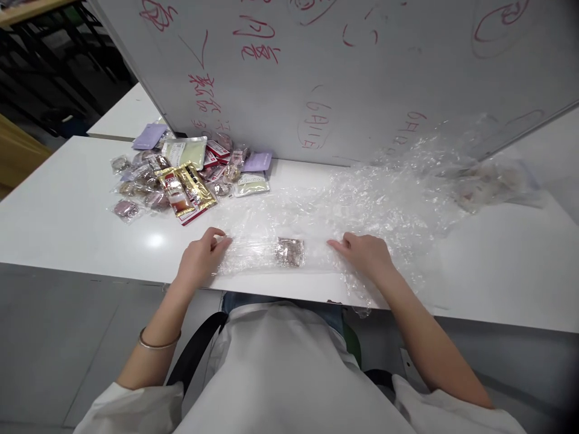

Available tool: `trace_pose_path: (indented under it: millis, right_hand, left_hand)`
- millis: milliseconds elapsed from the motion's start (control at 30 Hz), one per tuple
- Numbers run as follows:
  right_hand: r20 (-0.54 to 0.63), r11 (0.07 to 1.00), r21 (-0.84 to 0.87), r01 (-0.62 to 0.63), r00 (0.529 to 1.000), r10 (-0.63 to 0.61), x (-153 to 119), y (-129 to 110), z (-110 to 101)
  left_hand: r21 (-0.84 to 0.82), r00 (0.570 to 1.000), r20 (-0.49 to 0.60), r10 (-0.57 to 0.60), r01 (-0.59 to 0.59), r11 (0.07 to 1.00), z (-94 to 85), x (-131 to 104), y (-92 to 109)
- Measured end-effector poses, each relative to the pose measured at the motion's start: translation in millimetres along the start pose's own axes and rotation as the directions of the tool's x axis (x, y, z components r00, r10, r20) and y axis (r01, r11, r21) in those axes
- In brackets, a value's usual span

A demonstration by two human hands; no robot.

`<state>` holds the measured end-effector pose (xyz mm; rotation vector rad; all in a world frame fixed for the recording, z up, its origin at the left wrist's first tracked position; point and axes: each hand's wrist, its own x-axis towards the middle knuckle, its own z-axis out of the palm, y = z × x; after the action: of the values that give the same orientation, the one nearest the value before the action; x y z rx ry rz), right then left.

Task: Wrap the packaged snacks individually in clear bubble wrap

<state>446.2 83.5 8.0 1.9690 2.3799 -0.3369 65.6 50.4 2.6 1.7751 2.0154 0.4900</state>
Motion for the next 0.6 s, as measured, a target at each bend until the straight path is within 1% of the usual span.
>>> trace_pose_path:
  millis: [33,67,100,133,167,200,233,267,300,333,367,400,433,500,600]
  right_hand:
    - [-0.033,0.999,-0.036,-0.038,0.999,0.037,0.7,-1.0,0.3]
    - [-0.105,0.997,-0.059,-0.057,0.993,0.051,-0.7,-1.7,0.0]
    - [-0.212,0.996,-0.072,-0.047,0.977,0.031,-3.8,-2.3,-0.9]
    - [-0.333,0.996,-0.086,0.003,0.942,-0.031,-8.5,-2.8,-2.2]
    - [-0.434,0.989,-0.109,0.099,0.890,-0.137,-14.1,-3.5,-3.5]
    - [-0.491,0.961,-0.143,0.236,0.826,-0.276,-20.1,-4.6,-4.2]
    - [-0.491,0.905,-0.179,0.385,0.762,-0.421,-25.6,-6.2,-3.7]
    - [-0.451,0.831,-0.202,0.519,0.704,-0.549,-30.3,-8.2,-1.6]
    - [-0.401,0.760,-0.208,0.616,0.655,-0.640,-33.6,-10.4,2.3]
    - [-0.366,0.711,-0.206,0.673,0.621,-0.693,-35.5,-12.4,7.5]
    - [-0.349,0.689,-0.205,0.695,0.606,-0.715,-36.1,-13.8,13.6]
    - [-0.349,0.688,-0.208,0.695,0.604,-0.716,-35.6,-14.2,19.6]
    - [-0.356,0.695,-0.211,0.687,0.608,-0.709,-34.5,-13.6,24.6]
    - [-0.368,0.709,-0.193,0.678,0.620,-0.693,-32.3,-9.2,29.5]
    - [-0.400,0.739,-0.092,0.667,0.655,-0.641,-32.8,-1.0,22.0]
  left_hand:
    - [0.105,1.000,0.000,0.001,-0.001,0.994,0.3,-1.5,1.6]
    - [0.193,1.000,-0.016,0.008,-0.005,0.981,0.1,-4.0,2.4]
    - [0.255,0.997,-0.061,0.038,-0.021,0.967,-0.6,-7.4,2.6]
    - [0.297,0.987,-0.134,0.092,-0.049,0.954,-1.8,-11.5,2.4]
    - [0.321,0.960,-0.220,0.171,-0.095,0.942,-3.1,-16.2,2.1]
    - [0.333,0.917,-0.291,0.274,-0.172,0.927,-4.4,-21.1,2.0]
    - [0.336,0.865,-0.315,0.392,-0.284,0.898,-5.3,-25.8,2.5]
    - [0.327,0.817,-0.277,0.506,-0.415,0.849,-5.4,-29.9,3.6]
    - [0.300,0.775,-0.187,0.604,-0.540,0.786,-4.7,-33.2,5.4]
    - [0.254,0.736,-0.072,0.673,-0.639,0.726,-3.2,-35.2,7.2]
    - [0.201,0.703,0.032,0.711,-0.701,0.684,-1.1,-35.9,8.7]
    - [0.158,0.690,0.106,0.716,-0.723,0.673,1.1,-35.3,9.2]
    - [0.127,0.701,0.144,0.699,-0.713,0.689,3.0,-33.7,8.1]
    - [0.056,0.747,0.153,0.647,-0.660,0.749,3.8,-28.9,0.9]
    - [-0.115,0.795,0.175,0.581,-0.570,0.814,-2.1,-22.5,-17.6]
